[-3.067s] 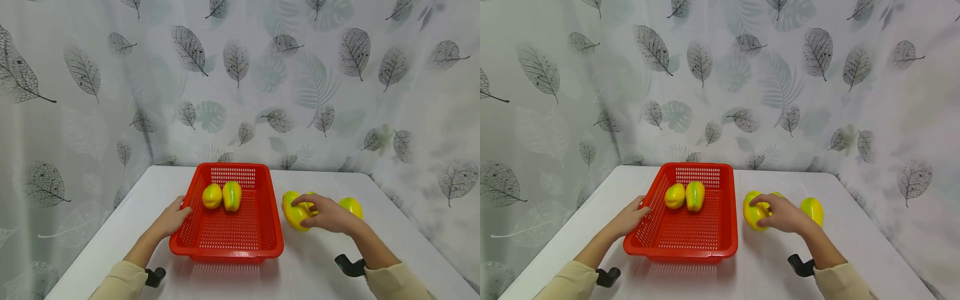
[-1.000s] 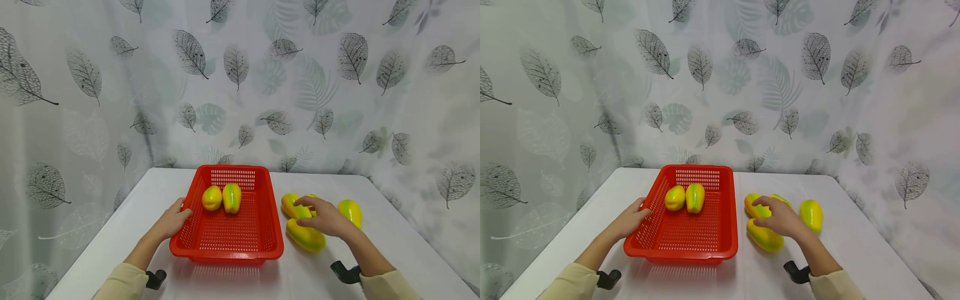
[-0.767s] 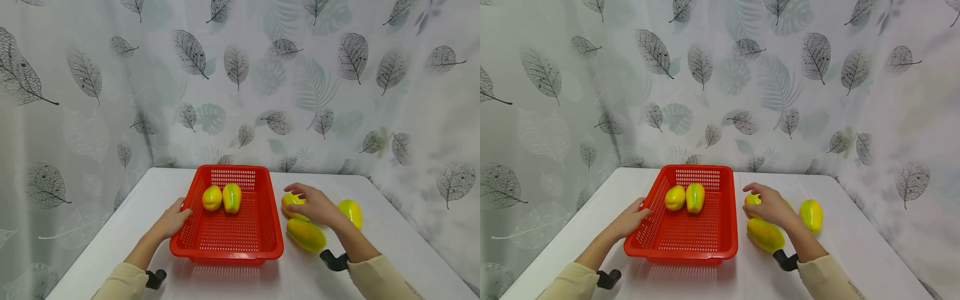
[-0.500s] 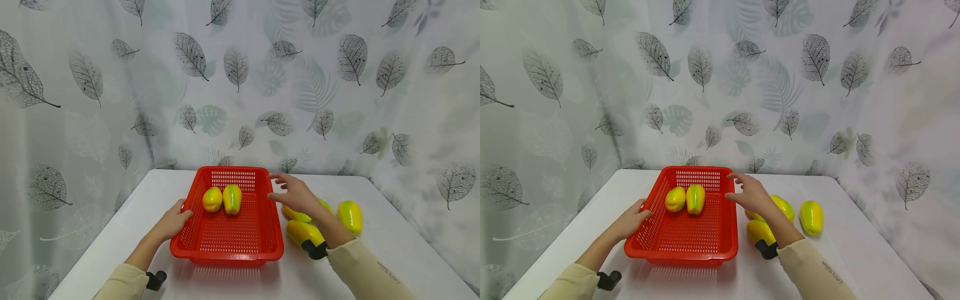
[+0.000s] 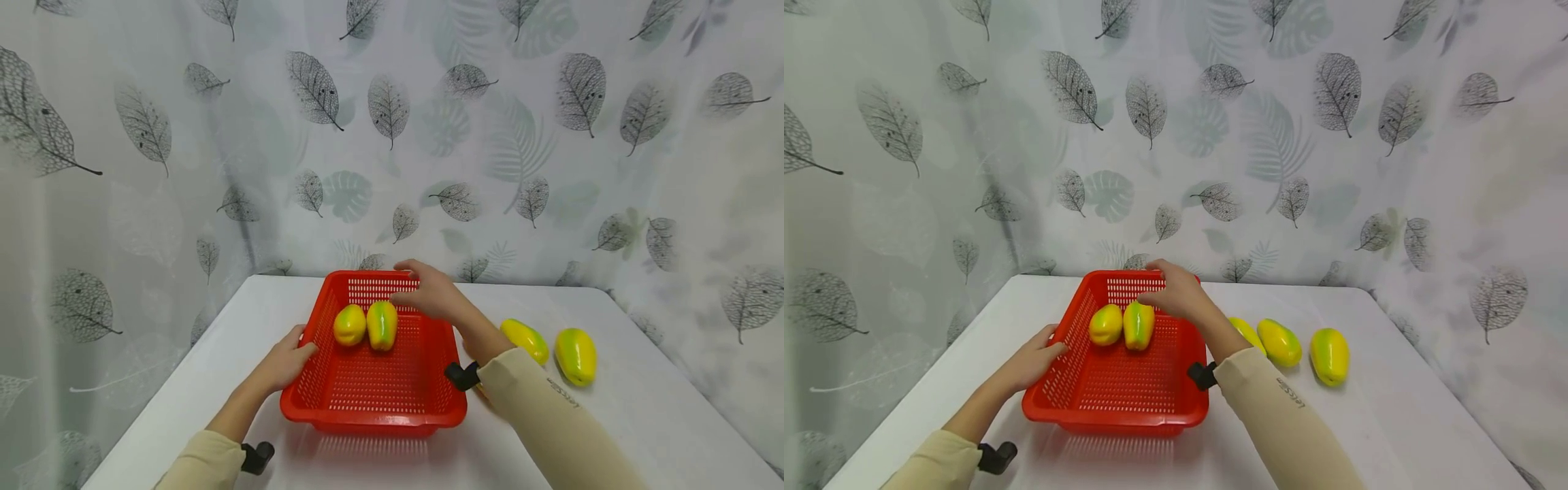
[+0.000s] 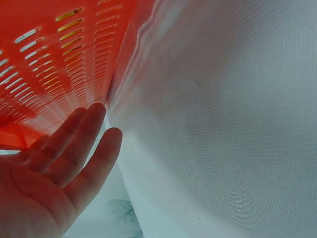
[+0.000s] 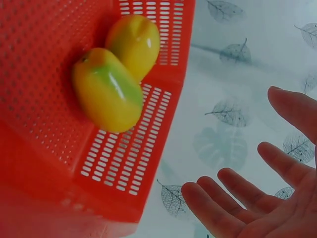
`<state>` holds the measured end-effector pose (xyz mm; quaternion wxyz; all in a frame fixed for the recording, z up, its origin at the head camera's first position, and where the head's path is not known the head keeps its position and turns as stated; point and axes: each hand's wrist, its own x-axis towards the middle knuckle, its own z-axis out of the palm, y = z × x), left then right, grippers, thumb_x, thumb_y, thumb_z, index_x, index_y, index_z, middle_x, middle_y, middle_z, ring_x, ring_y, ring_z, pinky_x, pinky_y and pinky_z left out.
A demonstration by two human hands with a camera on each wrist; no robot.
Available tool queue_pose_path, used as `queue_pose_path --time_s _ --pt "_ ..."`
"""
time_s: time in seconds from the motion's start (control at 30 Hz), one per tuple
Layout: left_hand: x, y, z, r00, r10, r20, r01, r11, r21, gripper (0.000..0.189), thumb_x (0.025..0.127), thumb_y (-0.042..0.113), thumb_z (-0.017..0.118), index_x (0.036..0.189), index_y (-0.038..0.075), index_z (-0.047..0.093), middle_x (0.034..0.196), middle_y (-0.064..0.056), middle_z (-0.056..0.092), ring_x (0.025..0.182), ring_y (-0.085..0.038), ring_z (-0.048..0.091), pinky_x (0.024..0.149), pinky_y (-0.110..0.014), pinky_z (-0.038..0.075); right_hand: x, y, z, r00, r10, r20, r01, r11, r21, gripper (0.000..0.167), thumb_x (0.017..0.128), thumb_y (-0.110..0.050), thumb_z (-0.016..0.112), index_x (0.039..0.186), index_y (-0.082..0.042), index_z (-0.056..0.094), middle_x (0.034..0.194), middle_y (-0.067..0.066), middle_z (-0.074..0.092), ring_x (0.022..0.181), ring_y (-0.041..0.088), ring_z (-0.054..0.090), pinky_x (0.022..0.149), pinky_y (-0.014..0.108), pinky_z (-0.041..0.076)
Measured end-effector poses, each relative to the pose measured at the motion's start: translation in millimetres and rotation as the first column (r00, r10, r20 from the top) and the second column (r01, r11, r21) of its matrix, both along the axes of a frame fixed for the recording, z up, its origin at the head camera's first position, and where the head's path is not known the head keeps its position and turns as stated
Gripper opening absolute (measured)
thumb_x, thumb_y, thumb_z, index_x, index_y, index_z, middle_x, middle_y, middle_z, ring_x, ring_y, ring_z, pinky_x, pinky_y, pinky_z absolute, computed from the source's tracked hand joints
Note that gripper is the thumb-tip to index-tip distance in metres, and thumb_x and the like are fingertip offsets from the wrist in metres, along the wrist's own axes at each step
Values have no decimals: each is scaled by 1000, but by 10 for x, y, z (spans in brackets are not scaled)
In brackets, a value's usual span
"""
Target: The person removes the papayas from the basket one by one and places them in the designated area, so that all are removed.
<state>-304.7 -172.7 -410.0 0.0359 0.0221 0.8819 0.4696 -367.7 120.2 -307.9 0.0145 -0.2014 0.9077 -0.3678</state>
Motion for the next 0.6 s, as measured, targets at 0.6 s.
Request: queue_pose_path --time_s 0.6 --pt "-10 6 -2 1000 -7 11 7 1000 21 50 103 20 45 149 0 39 115 -20 65 80 -20 69 70 -40 65 -371 -380 -336 988 -89 123 81 995 64 69 90 -28 77 151 -12 50 156 13 50 141 33 48 117 52 42"
